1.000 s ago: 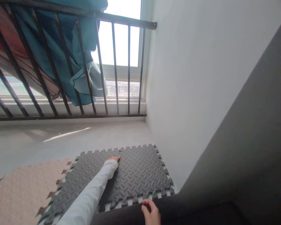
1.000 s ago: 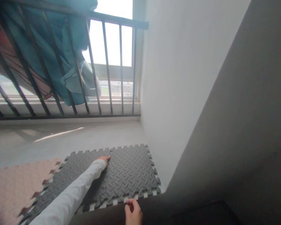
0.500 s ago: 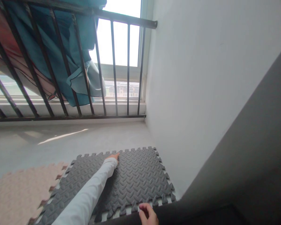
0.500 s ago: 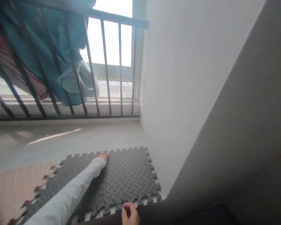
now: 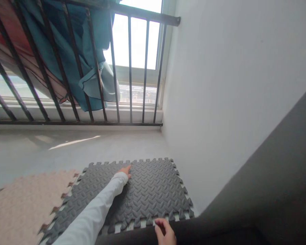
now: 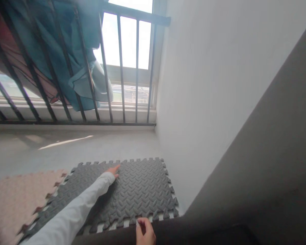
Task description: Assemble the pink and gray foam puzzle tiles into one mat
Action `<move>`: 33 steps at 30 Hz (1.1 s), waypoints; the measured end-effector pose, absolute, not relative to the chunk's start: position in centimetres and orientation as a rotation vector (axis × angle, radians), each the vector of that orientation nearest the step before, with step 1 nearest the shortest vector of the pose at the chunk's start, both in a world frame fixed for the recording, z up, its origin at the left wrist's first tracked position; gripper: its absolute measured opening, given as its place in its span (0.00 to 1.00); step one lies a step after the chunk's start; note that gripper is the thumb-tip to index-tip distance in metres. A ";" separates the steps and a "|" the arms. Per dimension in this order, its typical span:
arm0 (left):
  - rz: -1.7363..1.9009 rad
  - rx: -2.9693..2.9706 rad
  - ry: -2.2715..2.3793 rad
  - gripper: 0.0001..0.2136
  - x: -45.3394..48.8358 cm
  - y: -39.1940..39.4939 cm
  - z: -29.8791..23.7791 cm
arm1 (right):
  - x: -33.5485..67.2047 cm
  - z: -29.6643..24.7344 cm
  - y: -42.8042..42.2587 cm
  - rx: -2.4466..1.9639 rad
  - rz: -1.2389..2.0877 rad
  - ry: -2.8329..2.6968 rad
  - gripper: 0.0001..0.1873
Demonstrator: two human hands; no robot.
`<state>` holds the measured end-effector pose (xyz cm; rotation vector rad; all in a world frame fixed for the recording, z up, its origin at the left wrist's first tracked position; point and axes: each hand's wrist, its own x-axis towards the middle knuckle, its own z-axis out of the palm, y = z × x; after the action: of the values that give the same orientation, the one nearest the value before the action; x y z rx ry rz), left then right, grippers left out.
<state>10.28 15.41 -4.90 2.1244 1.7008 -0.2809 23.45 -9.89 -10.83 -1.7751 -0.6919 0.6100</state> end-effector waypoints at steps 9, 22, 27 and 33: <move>0.170 1.938 2.405 0.12 -11.1 1.7 -10.0 | 24.6 -10.5 -9.9 -1.795 0.818 -0.774 0.12; -0.058 1.825 2.546 0.15 -16.5 -1.1 -7.6 | 23.8 -8.9 -11.3 -1.780 0.679 -0.805 0.14; 0.383 1.650 2.601 0.16 -14.7 -0.1 -6.4 | 24.1 -8.8 -11.7 -1.743 0.681 -0.756 0.12; 0.906 1.577 2.490 0.14 -7.1 3.2 -2.1 | 24.3 -8.6 -12.2 -1.740 0.675 -0.737 0.11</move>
<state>-7.08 3.24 -2.13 1.5770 2.4897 0.9056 24.26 -12.16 -8.58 -1.7404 -0.7366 0.6750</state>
